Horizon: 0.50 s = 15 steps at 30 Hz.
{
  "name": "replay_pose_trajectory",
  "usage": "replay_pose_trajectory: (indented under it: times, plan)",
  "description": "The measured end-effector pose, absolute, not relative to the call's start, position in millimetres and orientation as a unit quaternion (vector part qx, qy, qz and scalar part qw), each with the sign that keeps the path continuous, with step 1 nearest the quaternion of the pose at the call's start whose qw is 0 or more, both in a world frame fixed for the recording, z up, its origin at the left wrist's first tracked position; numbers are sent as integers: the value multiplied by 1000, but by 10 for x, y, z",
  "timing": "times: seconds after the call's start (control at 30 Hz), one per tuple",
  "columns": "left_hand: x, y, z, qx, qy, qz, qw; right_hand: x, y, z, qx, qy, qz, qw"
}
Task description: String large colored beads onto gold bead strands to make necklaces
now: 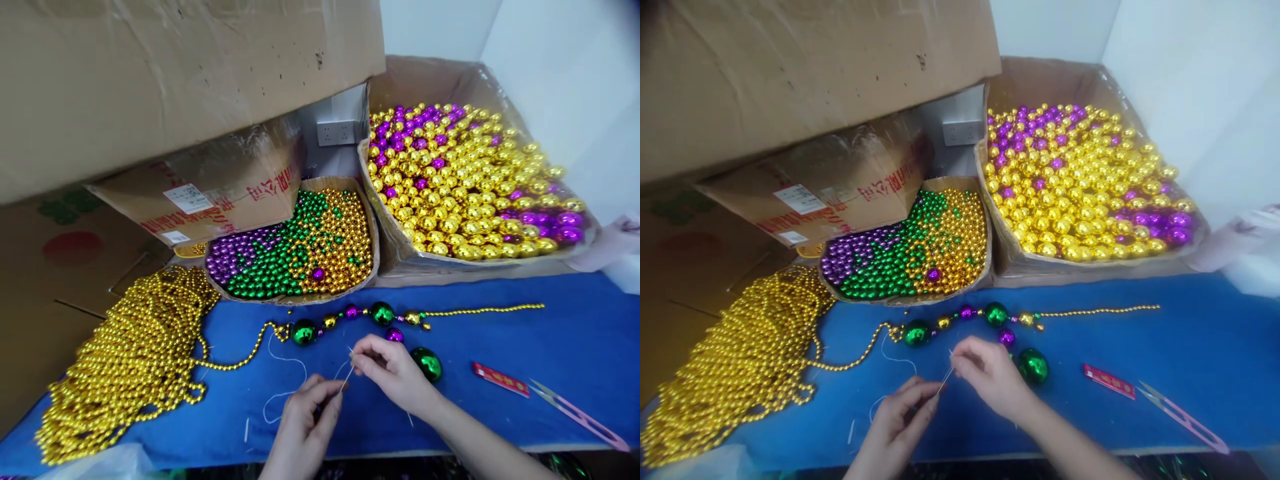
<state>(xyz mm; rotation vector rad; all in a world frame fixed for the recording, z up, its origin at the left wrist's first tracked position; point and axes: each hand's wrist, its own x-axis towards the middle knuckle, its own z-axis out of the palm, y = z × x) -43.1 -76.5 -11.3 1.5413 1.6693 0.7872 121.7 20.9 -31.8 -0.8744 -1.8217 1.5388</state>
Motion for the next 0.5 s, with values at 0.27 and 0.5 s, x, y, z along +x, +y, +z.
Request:
replay_pose_trajectory:
  times: [0.27,0.5]
  plan:
    - [-510,-785,-85,556,666,321,379,1398,300,-190,-314,-791,452,265]
    - [-739,-918,-182,514,692,371,346,2004,556,-286,-464,-742,337,347]
